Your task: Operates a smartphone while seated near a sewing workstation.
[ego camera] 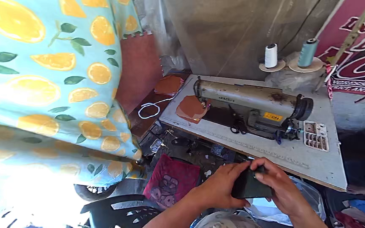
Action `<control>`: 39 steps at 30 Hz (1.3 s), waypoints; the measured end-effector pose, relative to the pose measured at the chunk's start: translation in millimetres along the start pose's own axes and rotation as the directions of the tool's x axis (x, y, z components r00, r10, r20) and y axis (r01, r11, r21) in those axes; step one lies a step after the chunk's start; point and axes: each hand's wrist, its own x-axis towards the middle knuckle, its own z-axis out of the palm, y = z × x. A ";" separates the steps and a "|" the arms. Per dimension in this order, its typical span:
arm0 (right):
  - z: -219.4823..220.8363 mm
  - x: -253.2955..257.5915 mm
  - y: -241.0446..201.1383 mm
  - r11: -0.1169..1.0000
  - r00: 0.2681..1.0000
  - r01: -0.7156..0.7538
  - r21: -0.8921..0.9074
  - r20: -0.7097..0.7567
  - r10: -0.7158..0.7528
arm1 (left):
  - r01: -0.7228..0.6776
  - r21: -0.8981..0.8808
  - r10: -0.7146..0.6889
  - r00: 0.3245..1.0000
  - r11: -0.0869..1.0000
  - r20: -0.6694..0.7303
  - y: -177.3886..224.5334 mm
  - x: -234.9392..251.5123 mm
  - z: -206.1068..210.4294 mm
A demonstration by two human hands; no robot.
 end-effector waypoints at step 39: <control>73.9 16.5 31.8 0.941 0.930 -0.316 -0.124 0.158 0.333 | 0.016 -0.929 -0.363 0.923 0.371 -0.129 -49.9 -42.3 -31.1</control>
